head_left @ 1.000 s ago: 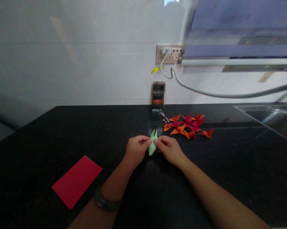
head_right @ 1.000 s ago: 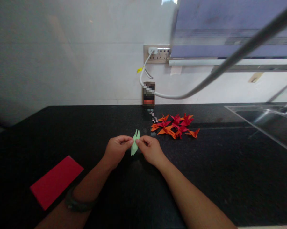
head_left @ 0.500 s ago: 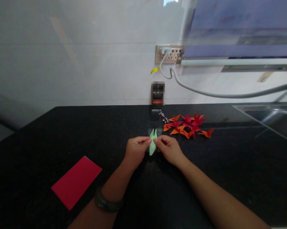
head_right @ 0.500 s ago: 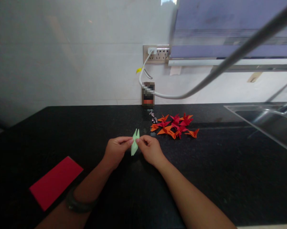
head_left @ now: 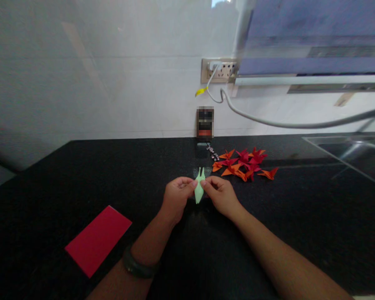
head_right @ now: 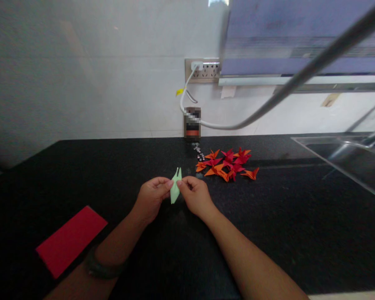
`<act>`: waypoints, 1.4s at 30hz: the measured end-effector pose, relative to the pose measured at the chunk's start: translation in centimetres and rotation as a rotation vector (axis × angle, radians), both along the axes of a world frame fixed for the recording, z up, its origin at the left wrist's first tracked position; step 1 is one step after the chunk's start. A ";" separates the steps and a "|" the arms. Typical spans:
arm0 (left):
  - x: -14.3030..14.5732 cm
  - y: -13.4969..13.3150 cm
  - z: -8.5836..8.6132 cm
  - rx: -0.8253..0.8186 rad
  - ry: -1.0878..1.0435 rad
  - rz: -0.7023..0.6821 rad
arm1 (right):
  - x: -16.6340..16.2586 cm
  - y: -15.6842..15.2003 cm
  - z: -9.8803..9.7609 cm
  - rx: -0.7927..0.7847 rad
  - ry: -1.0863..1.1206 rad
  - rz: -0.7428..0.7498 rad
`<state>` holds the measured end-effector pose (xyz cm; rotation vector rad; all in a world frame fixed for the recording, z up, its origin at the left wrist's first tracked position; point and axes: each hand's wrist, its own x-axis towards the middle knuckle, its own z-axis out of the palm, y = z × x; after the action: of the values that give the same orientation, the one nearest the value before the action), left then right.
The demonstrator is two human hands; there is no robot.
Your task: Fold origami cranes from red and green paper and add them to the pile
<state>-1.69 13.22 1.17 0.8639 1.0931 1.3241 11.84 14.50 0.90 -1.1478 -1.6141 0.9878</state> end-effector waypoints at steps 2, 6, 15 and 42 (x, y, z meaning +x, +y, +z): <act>0.0 0.0 0.1 -0.008 -0.018 -0.014 | -0.1 0.0 0.1 -0.004 0.003 0.003; -0.1 0.0 0.4 -0.024 0.004 -0.010 | -0.1 -0.1 0.2 0.009 -0.006 0.010; -0.3 0.0 0.4 0.002 0.066 -0.047 | 0.1 -0.2 0.4 0.052 -0.088 0.040; -0.4 0.0 0.7 0.046 0.133 0.003 | 0.2 -0.2 0.3 0.151 -0.196 0.040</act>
<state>-2.10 13.19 1.86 0.9965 1.1703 1.3138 12.08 14.28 1.22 -1.1410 -1.8410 0.7829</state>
